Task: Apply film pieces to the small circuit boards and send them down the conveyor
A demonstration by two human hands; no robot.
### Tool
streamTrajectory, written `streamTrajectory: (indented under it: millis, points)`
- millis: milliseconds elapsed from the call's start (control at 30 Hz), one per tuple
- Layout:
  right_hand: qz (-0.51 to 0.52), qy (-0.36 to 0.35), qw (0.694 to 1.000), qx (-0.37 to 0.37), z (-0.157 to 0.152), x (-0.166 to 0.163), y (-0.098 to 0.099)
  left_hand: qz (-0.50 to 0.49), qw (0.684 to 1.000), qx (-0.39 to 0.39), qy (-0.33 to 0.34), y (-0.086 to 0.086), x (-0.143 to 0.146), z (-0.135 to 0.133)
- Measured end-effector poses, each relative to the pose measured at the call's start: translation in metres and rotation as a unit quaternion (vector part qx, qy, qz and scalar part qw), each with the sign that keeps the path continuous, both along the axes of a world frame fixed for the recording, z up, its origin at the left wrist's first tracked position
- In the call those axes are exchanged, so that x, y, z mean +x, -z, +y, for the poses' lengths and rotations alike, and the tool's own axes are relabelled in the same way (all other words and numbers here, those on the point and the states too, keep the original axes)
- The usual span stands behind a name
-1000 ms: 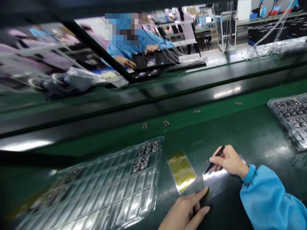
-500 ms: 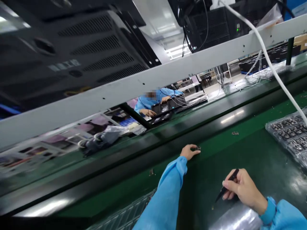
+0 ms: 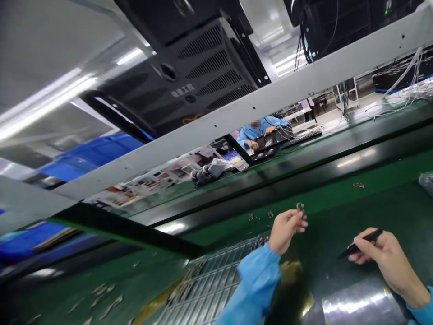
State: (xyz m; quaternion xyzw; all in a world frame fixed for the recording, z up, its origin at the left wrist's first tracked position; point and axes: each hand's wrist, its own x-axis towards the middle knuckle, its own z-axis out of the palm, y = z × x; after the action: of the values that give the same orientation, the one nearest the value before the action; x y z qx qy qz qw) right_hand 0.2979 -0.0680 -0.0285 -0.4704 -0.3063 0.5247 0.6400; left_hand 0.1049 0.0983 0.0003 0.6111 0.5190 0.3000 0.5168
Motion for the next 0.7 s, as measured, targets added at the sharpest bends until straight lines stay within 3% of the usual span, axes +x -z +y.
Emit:
streamTrajectory:
  millis: [133, 267, 433, 700]
  points:
    - [0.047, 0.072, 0.996, 0.005, 0.003, -0.021, -0.004, -0.110, 0.989, -0.096, -0.005, 0.004, -0.030, -0.077]
    - [0.077, 0.148, 0.986, -0.005, 0.005, -0.053, 0.007, -0.184, 0.963, -0.193, -0.050, 0.028, -0.030, -0.117]
    - [0.028, 0.176, 0.984, -0.022, 0.000, -0.080, 0.022, -0.219, 0.946, -0.222, -0.089, 0.049, -0.017, -0.126]
    - [-0.034, 0.151, 0.987, -0.031, -0.004, -0.088, 0.023, -0.250, 0.932, -0.249, -0.086, 0.046, -0.019, -0.123]
